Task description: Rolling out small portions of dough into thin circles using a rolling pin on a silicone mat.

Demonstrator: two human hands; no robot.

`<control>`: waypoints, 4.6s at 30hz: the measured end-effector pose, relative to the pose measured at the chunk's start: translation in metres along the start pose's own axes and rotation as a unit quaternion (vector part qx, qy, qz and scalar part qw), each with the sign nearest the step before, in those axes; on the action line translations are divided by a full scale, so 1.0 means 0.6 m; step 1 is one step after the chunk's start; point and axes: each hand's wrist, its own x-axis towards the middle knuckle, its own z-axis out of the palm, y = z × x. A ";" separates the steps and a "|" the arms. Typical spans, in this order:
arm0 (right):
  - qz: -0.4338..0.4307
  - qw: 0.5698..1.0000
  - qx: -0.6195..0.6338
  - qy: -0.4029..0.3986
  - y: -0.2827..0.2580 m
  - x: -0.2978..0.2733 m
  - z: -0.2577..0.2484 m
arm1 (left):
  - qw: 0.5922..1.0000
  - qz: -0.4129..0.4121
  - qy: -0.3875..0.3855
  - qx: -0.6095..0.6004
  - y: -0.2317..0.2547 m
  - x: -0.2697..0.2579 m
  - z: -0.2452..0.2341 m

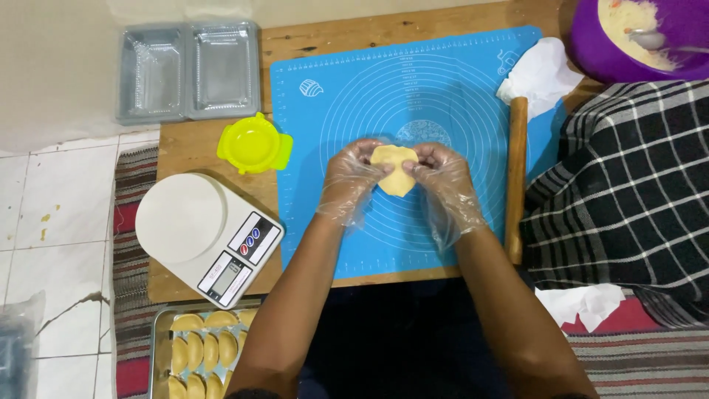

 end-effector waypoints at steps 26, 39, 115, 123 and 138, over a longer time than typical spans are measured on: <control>0.017 0.997 -0.051 0.058 -0.109 -0.030 -0.007 | 0.996 -0.054 0.045 0.052 0.112 -0.011 0.049; 0.030 0.959 -0.271 0.071 -0.134 0.010 -0.009 | 0.982 -0.148 0.084 0.083 0.116 -0.024 0.061; 0.092 0.722 -0.682 -0.075 -0.191 0.123 0.021 | 0.690 0.024 0.034 0.723 0.075 0.106 -0.024; 0.034 0.705 -0.707 -0.047 -0.166 0.093 0.008 | 0.691 0.104 -0.005 0.716 0.060 0.077 -0.034; 0.052 0.706 -0.705 -0.041 -0.143 0.022 -0.009 | 0.683 0.091 -0.073 0.721 0.099 -0.025 -0.021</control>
